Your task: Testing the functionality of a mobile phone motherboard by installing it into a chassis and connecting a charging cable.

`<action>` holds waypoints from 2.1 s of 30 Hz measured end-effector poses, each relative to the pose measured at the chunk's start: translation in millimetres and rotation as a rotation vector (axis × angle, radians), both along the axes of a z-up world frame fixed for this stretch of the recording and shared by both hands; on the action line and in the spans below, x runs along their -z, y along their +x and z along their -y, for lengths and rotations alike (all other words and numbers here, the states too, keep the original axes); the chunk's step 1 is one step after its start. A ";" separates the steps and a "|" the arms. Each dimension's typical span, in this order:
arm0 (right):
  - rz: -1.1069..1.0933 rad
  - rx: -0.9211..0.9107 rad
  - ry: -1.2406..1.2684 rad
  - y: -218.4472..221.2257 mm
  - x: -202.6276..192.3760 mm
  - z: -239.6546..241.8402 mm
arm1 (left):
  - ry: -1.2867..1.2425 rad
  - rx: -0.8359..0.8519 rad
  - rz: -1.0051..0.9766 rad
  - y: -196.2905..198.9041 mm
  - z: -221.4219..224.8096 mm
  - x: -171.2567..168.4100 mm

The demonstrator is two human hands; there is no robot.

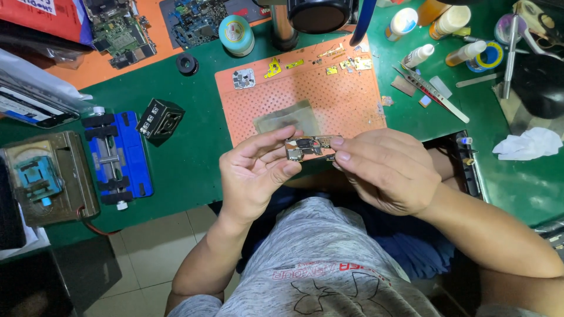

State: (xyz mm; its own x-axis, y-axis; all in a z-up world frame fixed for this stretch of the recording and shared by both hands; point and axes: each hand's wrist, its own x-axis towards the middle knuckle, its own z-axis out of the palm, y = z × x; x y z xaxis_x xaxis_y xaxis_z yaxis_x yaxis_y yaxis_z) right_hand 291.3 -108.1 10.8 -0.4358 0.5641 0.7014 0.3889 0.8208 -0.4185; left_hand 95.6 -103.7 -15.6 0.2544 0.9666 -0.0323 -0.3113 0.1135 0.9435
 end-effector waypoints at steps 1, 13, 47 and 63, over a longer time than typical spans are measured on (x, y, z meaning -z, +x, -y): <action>-0.001 0.000 -0.001 0.4 0.3 0.0 | -0.001 0.000 -0.001 0.1 0.1 0.2; 0.009 -0.011 -0.005 0.2 -2.0 -0.4 | -0.016 0.012 0.060 -0.2 1.4 0.0; -0.199 0.907 -0.313 149.7 -68.3 203.4 | 0.331 0.821 0.110 211.0 64.5 -21.9; -0.499 1.460 -0.272 221.4 4.2 348.2 | 1.733 1.228 -0.768 388.4 130.6 38.9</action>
State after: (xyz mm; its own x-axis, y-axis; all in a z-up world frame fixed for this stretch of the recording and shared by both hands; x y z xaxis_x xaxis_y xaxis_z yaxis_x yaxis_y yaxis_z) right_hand 512.7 -456.3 6.6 0.8163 0.4037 0.4131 0.5320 -0.2470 -0.8099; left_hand 484.0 -234.3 -54.5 0.9152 -0.4005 0.0453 -0.4017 -0.8971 0.1841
